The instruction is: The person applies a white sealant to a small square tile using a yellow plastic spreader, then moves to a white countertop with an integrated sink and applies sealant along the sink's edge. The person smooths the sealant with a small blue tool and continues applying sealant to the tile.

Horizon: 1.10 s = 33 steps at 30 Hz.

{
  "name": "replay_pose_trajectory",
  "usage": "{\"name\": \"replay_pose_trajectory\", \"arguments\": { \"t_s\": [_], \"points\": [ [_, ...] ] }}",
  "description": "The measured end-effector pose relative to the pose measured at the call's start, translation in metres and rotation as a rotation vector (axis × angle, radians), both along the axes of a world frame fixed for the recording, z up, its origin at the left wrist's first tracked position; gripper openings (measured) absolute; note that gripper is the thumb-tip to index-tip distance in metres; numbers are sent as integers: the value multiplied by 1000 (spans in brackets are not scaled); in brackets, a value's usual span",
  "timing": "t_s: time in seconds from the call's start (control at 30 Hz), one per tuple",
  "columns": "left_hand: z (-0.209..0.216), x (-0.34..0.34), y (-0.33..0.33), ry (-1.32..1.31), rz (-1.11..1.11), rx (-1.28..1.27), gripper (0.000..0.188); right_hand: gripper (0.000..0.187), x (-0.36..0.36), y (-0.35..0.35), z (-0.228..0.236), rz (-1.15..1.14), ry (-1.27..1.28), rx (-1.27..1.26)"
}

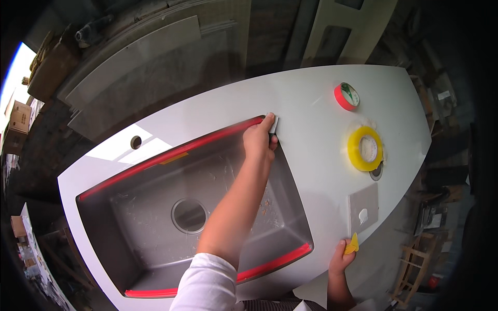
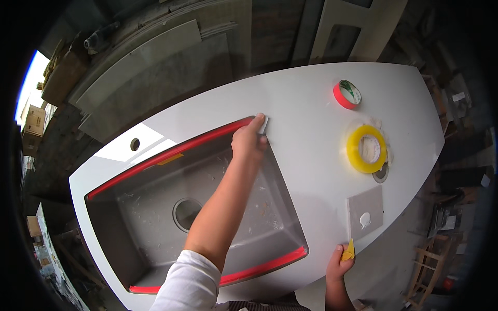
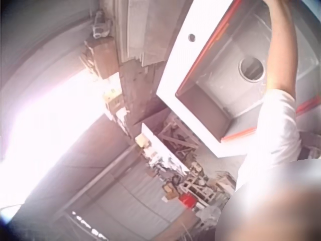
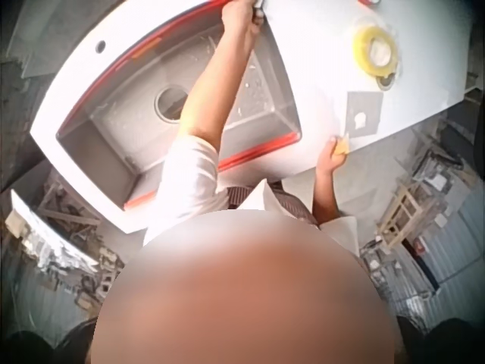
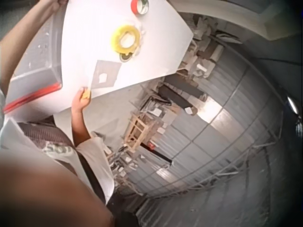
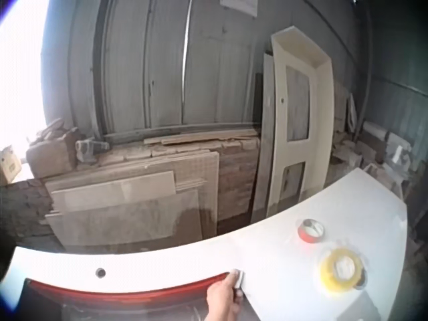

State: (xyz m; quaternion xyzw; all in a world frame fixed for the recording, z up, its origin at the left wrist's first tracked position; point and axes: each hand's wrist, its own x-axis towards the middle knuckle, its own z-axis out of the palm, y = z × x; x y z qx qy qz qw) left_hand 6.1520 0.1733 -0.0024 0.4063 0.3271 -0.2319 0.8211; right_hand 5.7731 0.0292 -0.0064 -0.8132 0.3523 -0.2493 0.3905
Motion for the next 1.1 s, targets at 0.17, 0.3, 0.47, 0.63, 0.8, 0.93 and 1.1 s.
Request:
{"name": "replay_pose_trajectory", "arguments": {
  "t_s": [0.17, 0.3, 0.47, 0.63, 0.8, 0.93, 1.1],
  "points": [
    [6, -19, 0, 30, -131, 73, 25, 19, -6, -8, -7, 41, 25, -82],
    [12, 2, -5, 22, -25, 94, 26, 18, -3, -6, -3, 45, 10, -49],
    [-6, -2, -17, -101, 77, 159, 30, 16, -4, -7, -6, 39, -20, -51],
    [-7, -2, -31, -58, 409, 106, 30, 16, -4, -7, -4, 27, -32, -14],
    [-19, -1, -28, -115, 445, 116, 29, 17, -4, -6, -3, 68, -28, -70],
    [3, 0, -7, -43, 36, 75, 24, 16, -2, -6, -4, 47, -18, -71],
    [2, 9, 6, -3, -199, 57, 25, 15, -7, -10, -8, 50, -18, -35]
  ]
}}
